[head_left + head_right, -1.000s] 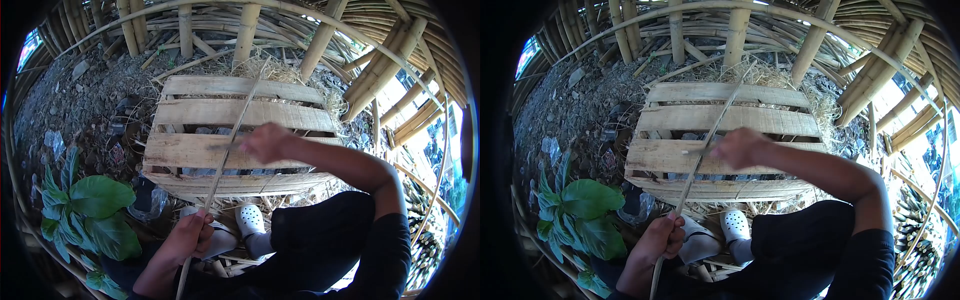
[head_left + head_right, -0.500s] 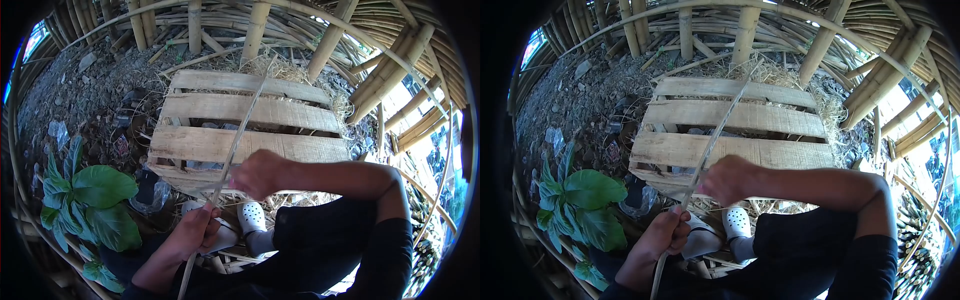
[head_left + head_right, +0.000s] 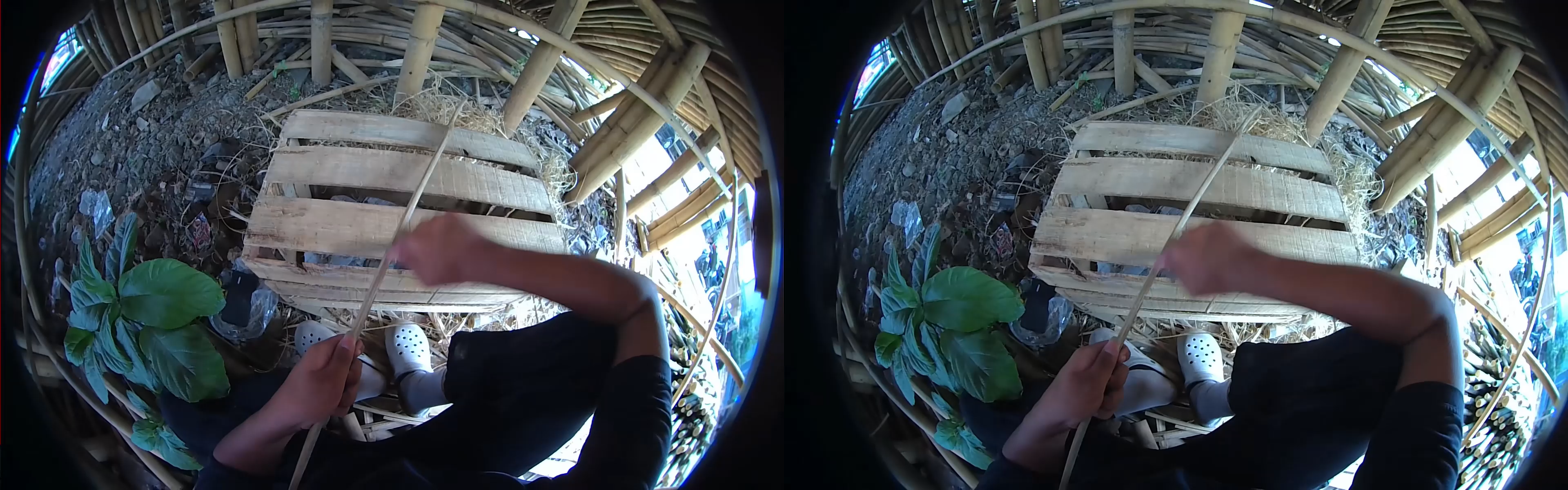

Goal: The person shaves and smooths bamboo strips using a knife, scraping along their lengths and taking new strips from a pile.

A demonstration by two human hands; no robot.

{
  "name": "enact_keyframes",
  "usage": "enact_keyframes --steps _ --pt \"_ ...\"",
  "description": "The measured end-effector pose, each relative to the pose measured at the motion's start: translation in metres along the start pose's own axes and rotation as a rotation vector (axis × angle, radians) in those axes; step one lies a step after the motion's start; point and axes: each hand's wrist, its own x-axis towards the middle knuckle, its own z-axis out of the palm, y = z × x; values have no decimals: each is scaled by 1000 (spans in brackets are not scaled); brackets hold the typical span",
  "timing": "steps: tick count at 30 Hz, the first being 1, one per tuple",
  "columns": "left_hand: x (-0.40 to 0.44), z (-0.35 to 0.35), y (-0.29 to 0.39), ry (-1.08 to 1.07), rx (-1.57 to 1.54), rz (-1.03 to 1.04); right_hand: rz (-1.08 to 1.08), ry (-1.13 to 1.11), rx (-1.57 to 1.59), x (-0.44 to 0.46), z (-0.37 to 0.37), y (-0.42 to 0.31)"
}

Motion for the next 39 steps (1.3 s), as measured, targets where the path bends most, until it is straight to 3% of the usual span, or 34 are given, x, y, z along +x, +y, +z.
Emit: enact_keyframes --steps 1,3,5,6,11,13,14,15,18,21,23,25,29,31,33,34,35,37,39 --pt "0 0 1 1 -1 10 -135 35 1 -8 5 -18" --pt "-1 0 0 5 -36 -24 -198 55 50 -3 2 -9" --pt "-4 -3 0 2 -72 -37 72 164 13 13 11 24" --pt "-4 -4 1 -3 -108 -25 72 159 14 8 15 21" --pt "-5 -2 4 7 -78 10 -245 201 122 -13 11 -1" --pt "-6 -2 0 24 -28 11 121 94 9 7 5 19" --pt "-4 -2 1 22 -71 -8 120 302 -25 13 22 42" --pt "-3 -2 2 22 -116 -22 118 300 -23 9 25 34" --pt "-3 -2 3 23 -93 -28 -240 289 194 -20 22 -7" --pt "8 -11 -3 0 -163 -14 -332 458 168 5 27 15" --pt "8 -11 -2 13 -144 -7 -305 467 196 0 30 2" --pt "6 -9 1 14 -120 9 -194 259 123 -13 19 -14" --pt "8 -10 3 2 -143 -18 -221 352 79 1 25 6" --pt "10 -12 3 10 -144 4 -173 300 113 -4 22 -14" --pt "8 -11 4 -2 -140 -43 -316 248 14 -12 14 -29" --pt "8 -10 4 -6 -143 -47 -273 177 60 -6 11 -26" --pt "8 -10 4 -8 -142 -37 -269 173 63 1 14 -14" --pt "7 -9 5 -6 -147 -20 -34 402 -41 17 20 10" --pt "5 -6 8 -10 -133 -45 -34 346 -45 9 18 3"
